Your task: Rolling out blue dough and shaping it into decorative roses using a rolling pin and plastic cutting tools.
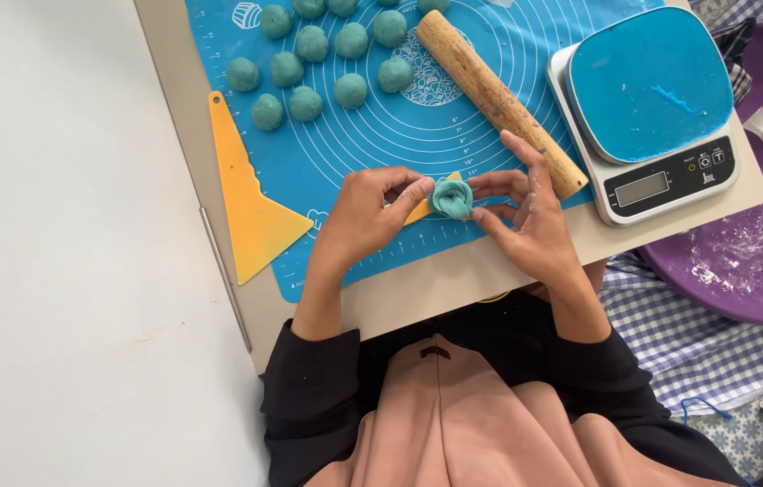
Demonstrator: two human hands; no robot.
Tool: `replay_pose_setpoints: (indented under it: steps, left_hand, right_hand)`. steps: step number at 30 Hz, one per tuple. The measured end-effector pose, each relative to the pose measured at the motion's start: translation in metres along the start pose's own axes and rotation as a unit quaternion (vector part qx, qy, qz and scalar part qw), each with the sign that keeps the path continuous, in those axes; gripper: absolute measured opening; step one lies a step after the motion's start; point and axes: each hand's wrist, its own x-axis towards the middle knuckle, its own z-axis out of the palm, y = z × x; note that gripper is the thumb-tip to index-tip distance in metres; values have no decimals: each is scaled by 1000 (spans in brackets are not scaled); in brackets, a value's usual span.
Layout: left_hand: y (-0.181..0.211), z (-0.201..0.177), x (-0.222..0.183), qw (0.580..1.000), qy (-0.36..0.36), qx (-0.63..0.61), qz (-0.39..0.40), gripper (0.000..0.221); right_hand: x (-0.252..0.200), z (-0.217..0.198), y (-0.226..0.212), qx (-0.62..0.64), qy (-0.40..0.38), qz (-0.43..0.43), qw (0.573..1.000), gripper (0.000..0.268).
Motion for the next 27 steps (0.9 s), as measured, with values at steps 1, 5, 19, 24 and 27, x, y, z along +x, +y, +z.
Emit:
replay_pose_setpoints:
  steps: [1,5,19,24,27]
  left_hand:
    - [-3,3,2,1000,-2,0,0,26]
    - [-5,13,5,1000,11,-22,-9,22]
    - [-6,20,10,998,-35,-19,41,24]
    - [-10,20,10,998,-34,-23,45,24]
    - [-9,19,9,999,-23,-19,46,17]
  right_hand:
    - [2,-1,3,0,1,1,1000,98]
    - [8,0,5,61,40,33,997,76]
    - [16,1,16,193,53,117,973,100]
    - [15,0,21,192,65,108,973,93]
    - [15,1,21,183,65,113,974,94]
